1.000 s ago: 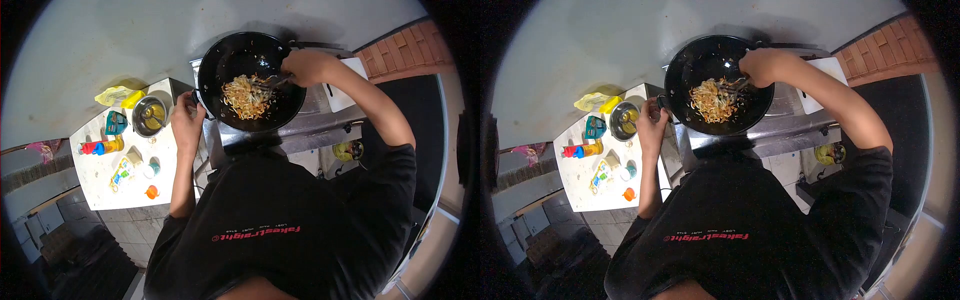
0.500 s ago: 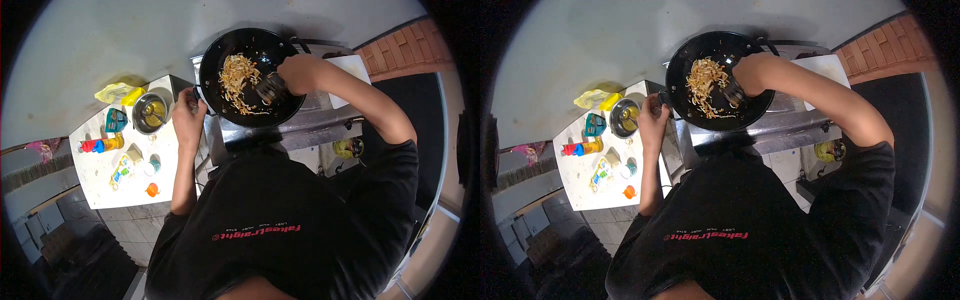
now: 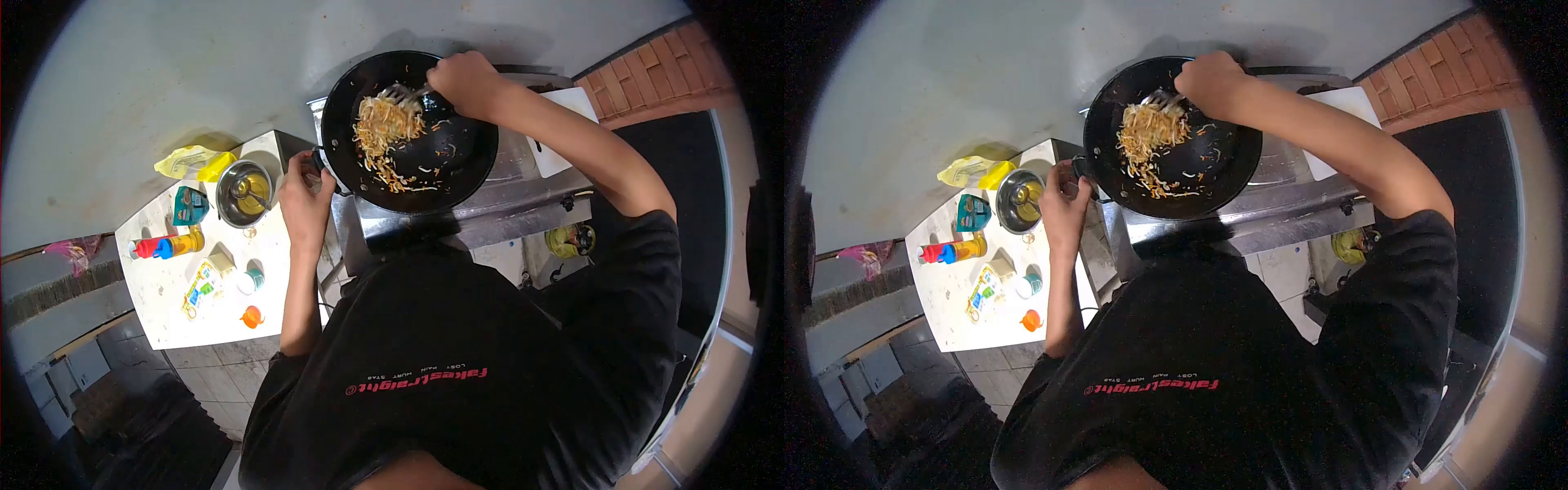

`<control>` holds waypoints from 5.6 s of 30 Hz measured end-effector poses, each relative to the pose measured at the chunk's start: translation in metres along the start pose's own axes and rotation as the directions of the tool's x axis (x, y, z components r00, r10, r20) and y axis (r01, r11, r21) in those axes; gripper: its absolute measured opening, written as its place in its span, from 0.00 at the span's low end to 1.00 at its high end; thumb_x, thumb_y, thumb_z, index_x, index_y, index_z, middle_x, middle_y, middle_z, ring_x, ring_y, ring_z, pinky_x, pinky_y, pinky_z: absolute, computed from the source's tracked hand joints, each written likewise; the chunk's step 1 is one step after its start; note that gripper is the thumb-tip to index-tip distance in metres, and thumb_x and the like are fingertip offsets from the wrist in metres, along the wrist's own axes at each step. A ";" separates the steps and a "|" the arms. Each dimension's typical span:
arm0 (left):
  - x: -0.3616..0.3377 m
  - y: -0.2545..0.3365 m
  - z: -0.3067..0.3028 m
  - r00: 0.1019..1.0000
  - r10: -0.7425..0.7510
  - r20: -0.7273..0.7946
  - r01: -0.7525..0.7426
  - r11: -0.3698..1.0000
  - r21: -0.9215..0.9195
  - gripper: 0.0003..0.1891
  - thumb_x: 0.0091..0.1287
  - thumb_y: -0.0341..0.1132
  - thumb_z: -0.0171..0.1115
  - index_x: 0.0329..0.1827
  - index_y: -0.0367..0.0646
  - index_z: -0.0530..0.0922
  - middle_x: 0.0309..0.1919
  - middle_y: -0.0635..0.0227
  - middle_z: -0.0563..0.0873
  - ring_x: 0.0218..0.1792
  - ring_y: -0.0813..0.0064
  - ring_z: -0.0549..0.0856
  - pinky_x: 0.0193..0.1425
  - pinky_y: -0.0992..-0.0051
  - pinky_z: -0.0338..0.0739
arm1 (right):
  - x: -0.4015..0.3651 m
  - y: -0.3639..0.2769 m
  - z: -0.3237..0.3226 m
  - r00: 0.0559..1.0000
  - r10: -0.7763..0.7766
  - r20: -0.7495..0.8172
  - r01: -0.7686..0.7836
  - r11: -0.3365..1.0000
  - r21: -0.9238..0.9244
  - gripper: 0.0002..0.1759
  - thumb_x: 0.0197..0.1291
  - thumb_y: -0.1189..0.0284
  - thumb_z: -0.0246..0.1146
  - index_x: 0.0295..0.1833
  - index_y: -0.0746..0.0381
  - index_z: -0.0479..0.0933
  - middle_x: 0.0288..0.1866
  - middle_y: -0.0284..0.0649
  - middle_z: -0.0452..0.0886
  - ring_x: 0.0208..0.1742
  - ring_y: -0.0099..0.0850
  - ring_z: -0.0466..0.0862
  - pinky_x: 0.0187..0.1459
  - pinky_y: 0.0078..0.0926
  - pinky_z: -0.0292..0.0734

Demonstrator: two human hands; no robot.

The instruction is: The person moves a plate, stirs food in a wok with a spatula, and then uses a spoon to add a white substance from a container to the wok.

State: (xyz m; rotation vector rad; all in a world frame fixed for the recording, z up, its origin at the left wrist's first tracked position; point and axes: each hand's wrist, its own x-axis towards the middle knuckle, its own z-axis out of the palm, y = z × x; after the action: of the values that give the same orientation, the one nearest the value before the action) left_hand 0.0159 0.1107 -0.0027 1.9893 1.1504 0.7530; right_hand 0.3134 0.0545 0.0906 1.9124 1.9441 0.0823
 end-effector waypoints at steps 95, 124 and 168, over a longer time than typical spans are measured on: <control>-0.009 0.002 0.001 1.000 -0.014 -0.018 0.015 0.999 0.042 0.19 0.62 0.29 0.67 0.55 0.33 0.79 0.30 0.60 0.85 0.28 0.72 0.81 0.38 0.72 0.77 | -0.007 0.036 -0.002 0.915 -0.188 -0.356 0.258 0.953 0.161 0.13 0.61 0.67 0.65 0.51 0.53 0.83 0.41 0.39 0.81 0.43 0.43 0.86 0.42 0.41 0.81; -0.008 -0.003 0.004 1.000 0.001 -0.021 -0.001 1.000 0.012 0.19 0.61 0.30 0.68 0.54 0.35 0.78 0.31 0.59 0.84 0.30 0.69 0.81 0.38 0.70 0.76 | -0.045 -0.016 -0.019 0.987 0.038 -0.157 0.029 0.914 0.404 0.11 0.63 0.66 0.64 0.38 0.63 0.85 0.28 0.50 0.84 0.35 0.50 0.85 0.39 0.48 0.80; -0.009 0.000 0.001 1.000 -0.020 0.007 0.020 1.000 -0.011 0.18 0.63 0.28 0.67 0.55 0.33 0.78 0.31 0.61 0.86 0.30 0.76 0.81 0.39 0.75 0.77 | -0.041 -0.046 -0.041 0.995 0.021 -0.096 0.010 0.952 0.306 0.03 0.49 0.79 0.63 0.30 0.66 0.82 0.29 0.52 0.84 0.34 0.47 0.88 0.37 0.40 0.83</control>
State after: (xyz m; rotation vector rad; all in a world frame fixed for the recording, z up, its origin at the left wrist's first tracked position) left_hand 0.0126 0.1027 -0.0046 1.9670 1.1584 0.7407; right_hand 0.2554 0.0221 0.1237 2.1444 2.1188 -0.1356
